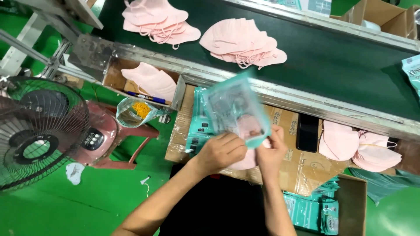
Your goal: Packing face masks into plastic pouches at a manufacturing workstation.
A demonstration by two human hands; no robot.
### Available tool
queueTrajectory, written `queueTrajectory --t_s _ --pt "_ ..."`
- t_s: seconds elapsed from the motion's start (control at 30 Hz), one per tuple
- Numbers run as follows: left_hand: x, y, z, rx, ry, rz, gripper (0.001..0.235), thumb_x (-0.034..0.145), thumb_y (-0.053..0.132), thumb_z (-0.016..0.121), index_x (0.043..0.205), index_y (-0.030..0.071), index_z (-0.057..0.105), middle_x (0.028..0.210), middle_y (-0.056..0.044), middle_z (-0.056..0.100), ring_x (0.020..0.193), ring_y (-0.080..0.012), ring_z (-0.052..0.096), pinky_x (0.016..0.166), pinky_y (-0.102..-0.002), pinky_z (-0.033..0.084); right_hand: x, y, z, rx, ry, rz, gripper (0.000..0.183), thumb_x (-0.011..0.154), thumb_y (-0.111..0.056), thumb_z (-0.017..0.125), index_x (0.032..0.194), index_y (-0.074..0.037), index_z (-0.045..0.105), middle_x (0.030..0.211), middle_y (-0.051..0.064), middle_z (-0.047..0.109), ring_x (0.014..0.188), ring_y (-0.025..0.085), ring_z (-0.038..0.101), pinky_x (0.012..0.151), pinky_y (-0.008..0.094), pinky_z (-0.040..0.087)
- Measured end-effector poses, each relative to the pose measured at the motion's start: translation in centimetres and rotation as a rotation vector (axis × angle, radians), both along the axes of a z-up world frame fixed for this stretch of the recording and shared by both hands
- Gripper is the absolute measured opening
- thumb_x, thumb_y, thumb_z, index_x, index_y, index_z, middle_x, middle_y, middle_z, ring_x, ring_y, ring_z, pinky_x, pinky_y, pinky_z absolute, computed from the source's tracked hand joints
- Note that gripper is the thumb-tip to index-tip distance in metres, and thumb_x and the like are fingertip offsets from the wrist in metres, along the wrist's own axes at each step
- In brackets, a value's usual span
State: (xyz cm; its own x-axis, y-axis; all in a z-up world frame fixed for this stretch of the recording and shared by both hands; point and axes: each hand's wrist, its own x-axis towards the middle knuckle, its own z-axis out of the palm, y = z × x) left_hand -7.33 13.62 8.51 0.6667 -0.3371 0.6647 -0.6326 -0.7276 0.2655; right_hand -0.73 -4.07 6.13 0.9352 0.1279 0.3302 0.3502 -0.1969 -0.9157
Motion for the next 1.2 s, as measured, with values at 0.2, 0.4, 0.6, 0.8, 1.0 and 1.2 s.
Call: queueTrajectory --t_s 0.2,0.4,0.6,0.8,1.0,1.2 --pt "-0.3 -1.0 3.0 -1.072 0.056 0.327 0.054 0.080 0.010 0.066 0.127 -0.008 0.046 0.121 -0.015 0.054 0.116 -0.0278 0.054 0.100 -0.041 0.043 0.6 -1.2 1.3 0.374 0.460 -0.050 0.032 0.081 -0.010 0.080 0.113 -0.005 0.074 0.106 0.005 0.072 0.094 0.013 0.066 0.085 0.027 0.055" --pt "-0.9 -5.8 -4.0 -1.687 0.856 0.326 0.037 0.092 0.014 0.070 0.124 -0.004 0.066 0.115 -0.008 0.073 0.103 -0.0160 0.068 0.091 -0.033 0.055 1.4 -0.7 0.0 -0.136 0.070 0.002 0.067 0.074 -0.014 0.089 0.131 -0.002 0.055 0.120 0.009 0.058 0.104 0.018 0.059 0.081 0.032 0.049" --pt "-0.4 -6.7 -4.3 -1.549 0.589 0.334 0.037 0.092 0.009 0.071 0.126 -0.005 0.064 0.118 -0.007 0.069 0.105 -0.0153 0.065 0.092 -0.032 0.055 -0.7 -1.4 -3.4 0.292 0.118 -0.081 0.055 0.096 -0.008 0.077 0.141 0.000 0.047 0.125 0.010 0.054 0.121 0.019 0.056 0.104 0.032 0.048" --pt "-1.3 -6.5 -7.9 -1.547 0.833 0.223 0.035 0.090 0.010 0.074 0.120 -0.006 0.067 0.111 -0.012 0.073 0.100 -0.0228 0.070 0.087 -0.037 0.058 -1.4 -2.3 -2.4 0.628 1.025 0.343 0.045 0.095 -0.014 0.062 0.135 0.005 0.055 0.121 0.019 0.069 0.103 0.025 0.074 0.087 0.041 0.060" --pt "-4.0 -8.6 -1.2 -0.718 0.801 -0.322 0.039 0.107 0.007 0.067 0.142 -0.007 0.053 0.136 -0.025 0.056 0.129 -0.0375 0.056 0.108 -0.045 0.044 -0.6 -6.2 -3.6 0.371 0.678 0.076 0.028 0.106 -0.014 0.071 0.125 0.005 0.072 0.100 0.007 0.071 0.083 0.016 0.060 0.068 0.031 0.048" --pt "-0.9 -4.4 9.4 -0.380 0.175 0.109 0.030 0.087 0.008 0.079 0.114 0.000 0.069 0.118 -0.015 0.072 0.111 -0.0339 0.070 0.098 -0.045 0.056 -2.5 -7.3 5.0 -0.460 0.132 0.084 0.038 0.077 -0.003 0.079 0.114 -0.002 0.067 0.096 0.006 0.074 0.089 0.012 0.074 0.064 0.028 0.060"
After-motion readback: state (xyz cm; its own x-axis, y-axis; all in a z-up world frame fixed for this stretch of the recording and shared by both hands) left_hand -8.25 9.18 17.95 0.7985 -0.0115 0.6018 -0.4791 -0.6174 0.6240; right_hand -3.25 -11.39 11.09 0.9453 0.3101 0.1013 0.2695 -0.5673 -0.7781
